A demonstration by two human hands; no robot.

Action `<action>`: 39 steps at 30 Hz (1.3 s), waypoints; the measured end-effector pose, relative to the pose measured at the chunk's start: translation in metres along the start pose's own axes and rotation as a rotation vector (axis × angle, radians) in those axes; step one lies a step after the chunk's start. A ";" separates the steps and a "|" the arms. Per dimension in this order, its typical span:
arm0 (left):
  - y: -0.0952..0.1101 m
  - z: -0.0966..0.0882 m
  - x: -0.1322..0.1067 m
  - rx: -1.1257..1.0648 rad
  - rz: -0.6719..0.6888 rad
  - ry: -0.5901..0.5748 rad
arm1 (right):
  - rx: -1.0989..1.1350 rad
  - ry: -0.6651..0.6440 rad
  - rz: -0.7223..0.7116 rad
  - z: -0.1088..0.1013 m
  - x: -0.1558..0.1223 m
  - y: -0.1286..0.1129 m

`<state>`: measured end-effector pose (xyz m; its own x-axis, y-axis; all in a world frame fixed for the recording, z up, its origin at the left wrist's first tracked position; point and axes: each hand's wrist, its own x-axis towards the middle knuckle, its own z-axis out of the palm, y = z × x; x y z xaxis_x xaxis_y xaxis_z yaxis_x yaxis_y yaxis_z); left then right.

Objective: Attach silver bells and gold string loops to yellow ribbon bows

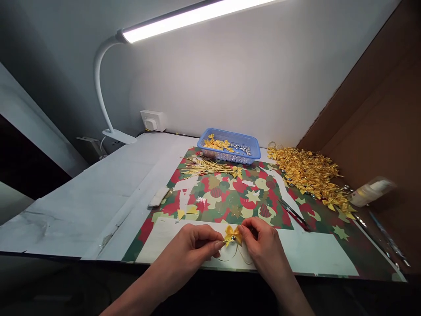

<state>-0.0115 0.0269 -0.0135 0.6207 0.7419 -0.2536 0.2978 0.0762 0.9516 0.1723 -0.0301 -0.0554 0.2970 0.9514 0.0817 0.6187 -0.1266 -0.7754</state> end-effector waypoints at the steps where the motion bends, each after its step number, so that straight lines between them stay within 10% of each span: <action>1: -0.002 0.001 0.001 -0.007 0.004 -0.007 | 0.011 0.004 -0.004 0.001 -0.001 0.000; 16: 0.005 0.007 -0.003 0.042 0.059 -0.038 | 0.413 -0.206 -0.099 -0.014 -0.029 -0.014; 39: 0.011 0.013 -0.016 0.277 0.152 -0.003 | 0.277 -0.079 -0.226 -0.008 -0.033 -0.017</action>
<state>-0.0085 0.0071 -0.0016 0.6754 0.7287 -0.1131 0.3872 -0.2198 0.8954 0.1576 -0.0617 -0.0404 0.1114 0.9667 0.2304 0.4386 0.1602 -0.8843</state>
